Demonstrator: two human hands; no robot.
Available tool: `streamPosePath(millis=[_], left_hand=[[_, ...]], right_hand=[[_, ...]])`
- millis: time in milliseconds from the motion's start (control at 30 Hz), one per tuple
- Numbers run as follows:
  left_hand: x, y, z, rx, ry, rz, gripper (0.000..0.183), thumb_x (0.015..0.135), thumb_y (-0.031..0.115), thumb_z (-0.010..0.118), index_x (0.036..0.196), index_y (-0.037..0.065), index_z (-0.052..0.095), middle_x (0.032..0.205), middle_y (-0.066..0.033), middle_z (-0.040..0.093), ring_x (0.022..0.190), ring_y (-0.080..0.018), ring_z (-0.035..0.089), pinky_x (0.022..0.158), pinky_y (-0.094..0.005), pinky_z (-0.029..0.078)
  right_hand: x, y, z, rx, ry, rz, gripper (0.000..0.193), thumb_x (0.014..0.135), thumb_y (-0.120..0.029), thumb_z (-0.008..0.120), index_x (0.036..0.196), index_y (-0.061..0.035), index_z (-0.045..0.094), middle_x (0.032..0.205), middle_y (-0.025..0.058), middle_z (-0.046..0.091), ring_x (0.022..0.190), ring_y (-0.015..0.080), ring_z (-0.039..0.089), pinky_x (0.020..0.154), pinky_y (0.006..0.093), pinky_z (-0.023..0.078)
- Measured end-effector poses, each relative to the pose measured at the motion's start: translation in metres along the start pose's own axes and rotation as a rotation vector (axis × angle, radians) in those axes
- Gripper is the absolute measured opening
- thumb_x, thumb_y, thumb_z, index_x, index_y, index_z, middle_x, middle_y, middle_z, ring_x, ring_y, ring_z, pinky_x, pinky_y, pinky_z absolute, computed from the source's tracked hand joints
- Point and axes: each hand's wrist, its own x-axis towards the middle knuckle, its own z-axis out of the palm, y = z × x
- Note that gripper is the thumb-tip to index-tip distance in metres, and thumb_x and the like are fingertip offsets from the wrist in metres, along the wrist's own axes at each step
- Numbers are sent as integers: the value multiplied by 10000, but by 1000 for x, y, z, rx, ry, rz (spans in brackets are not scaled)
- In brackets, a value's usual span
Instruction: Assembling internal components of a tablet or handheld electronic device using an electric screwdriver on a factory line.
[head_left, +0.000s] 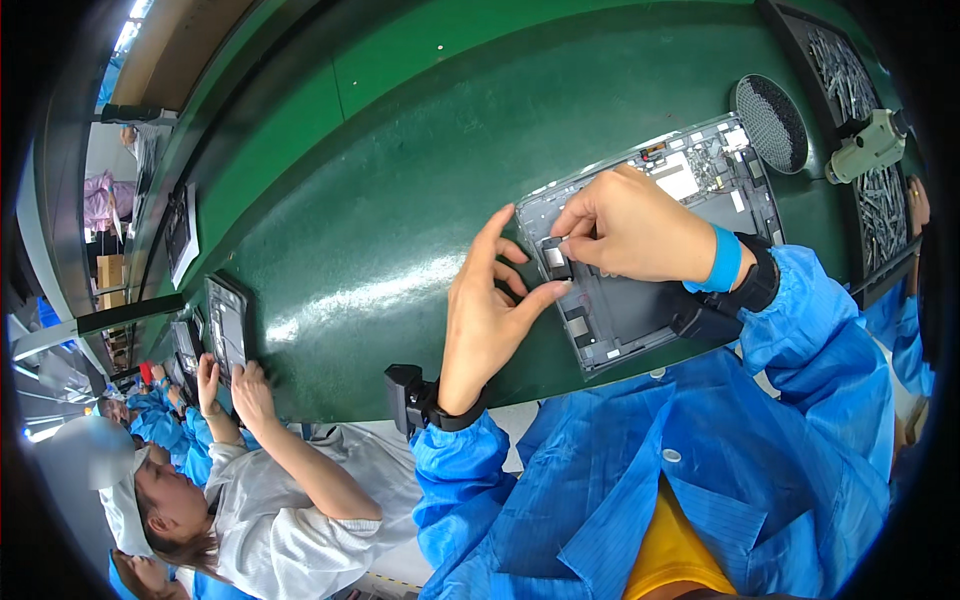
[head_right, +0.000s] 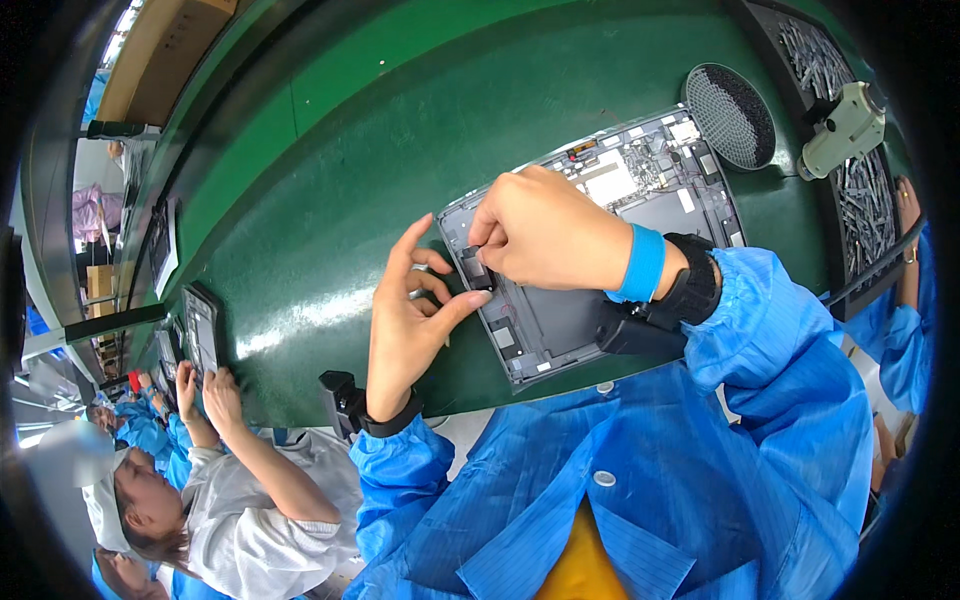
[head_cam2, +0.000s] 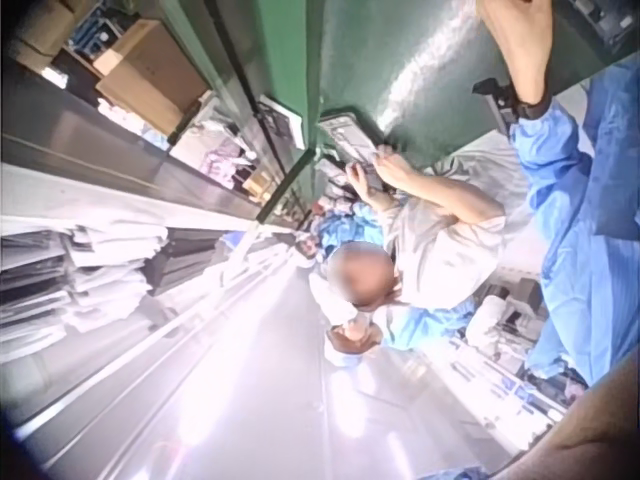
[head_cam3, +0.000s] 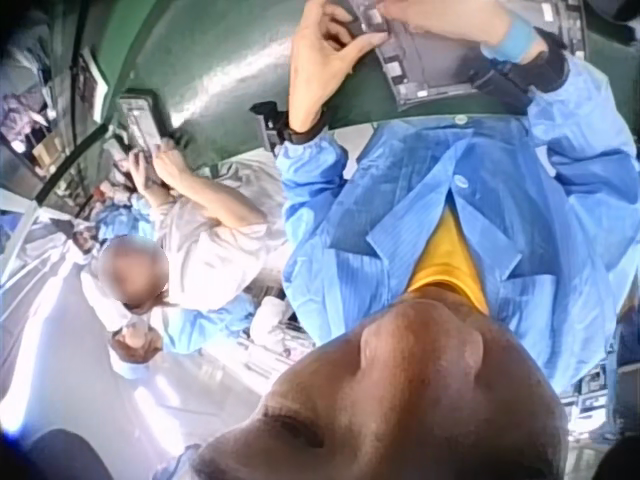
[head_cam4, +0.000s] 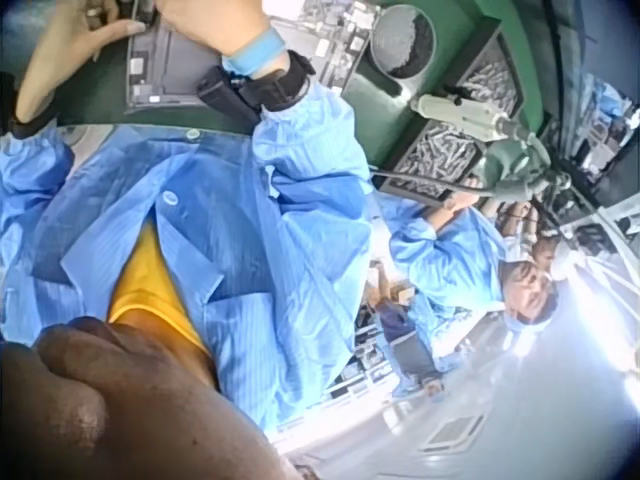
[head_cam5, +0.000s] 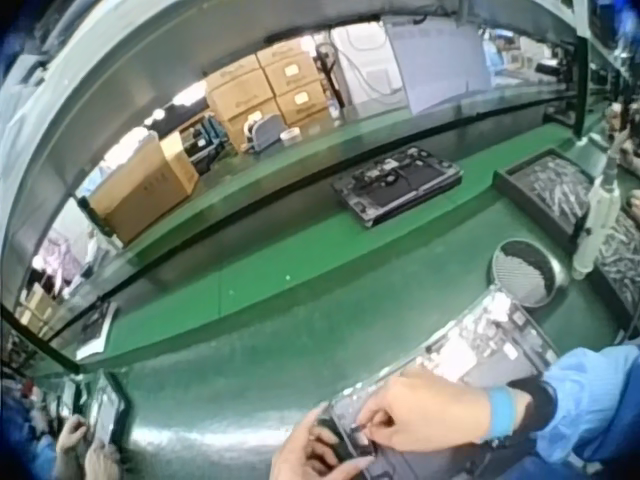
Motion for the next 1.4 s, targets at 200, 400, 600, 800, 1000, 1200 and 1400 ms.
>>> streamPosePath(millis=[200, 400, 600, 800, 1000, 1200, 1400], left_hand=[[4, -2, 7, -23, -34, 10, 770, 673, -30, 750, 1343, 45, 378, 827, -30, 494, 596, -41, 492, 453, -160, 432], [3, -5, 9, -16, -8, 10, 836, 688, -23, 746, 1386, 60, 295, 816, -31, 501, 600, -43, 501, 460, -163, 424], [8, 3, 11, -20, -11, -29, 862, 725, -18, 716, 1421, 76, 216, 809, -51, 542, 605, -63, 524, 467, -189, 435], [25, 2, 8, -186, -156, -117, 766, 755, -8, 687, 1387, 72, 260, 752, -74, 571, 552, -102, 563, 458, -235, 446], [32, 8, -2, -304, -277, -214, 650, 779, 10, 681, 1321, 80, 330, 789, -106, 615, 553, -135, 580, 442, -232, 447], [45, 19, -12, -88, -392, -192, 627, 749, -34, 675, 1285, -28, 352, 835, -116, 638, 633, -133, 614, 497, -218, 487], [50, 17, -5, -181, -404, -166, 601, 748, -23, 688, 1264, -17, 380, 755, -99, 631, 575, -94, 586, 498, -218, 482]], right_hand=[[4, 1, 7, -179, 143, -125, 112, 666, -24, 616, 752, 28, 664, 655, 156, 651, 621, 269, 659, 623, 329, 520], [6, 2, 8, -168, 107, -89, 125, 693, -16, 646, 805, 40, 651, 712, 148, 669, 616, 205, 660, 599, 289, 515], [2, 6, 13, -299, 223, -286, 72, 675, -21, 646, 741, 5, 660, 643, 141, 641, 633, 300, 641, 601, 362, 510], [-9, 2, 6, -403, 303, -419, 112, 691, -40, 673, 799, -10, 662, 859, 148, 648, 725, 311, 624, 621, 374, 503], [-121, 20, -64, -227, 1472, -762, 229, 795, 69, 613, 1021, 48, 580, 1060, 148, 571, 956, 217, 574, 866, 334, 464], [-131, 62, -130, -54, 1438, -345, 627, 762, -133, 714, 1289, 37, 420, 1262, 144, 492, 1122, 212, 504, 978, 302, 372], [-164, 75, -189, 177, 782, -227, 520, 686, -276, 688, 1088, 34, 576, 865, 82, 631, 818, 144, 595, 768, 275, 462]])
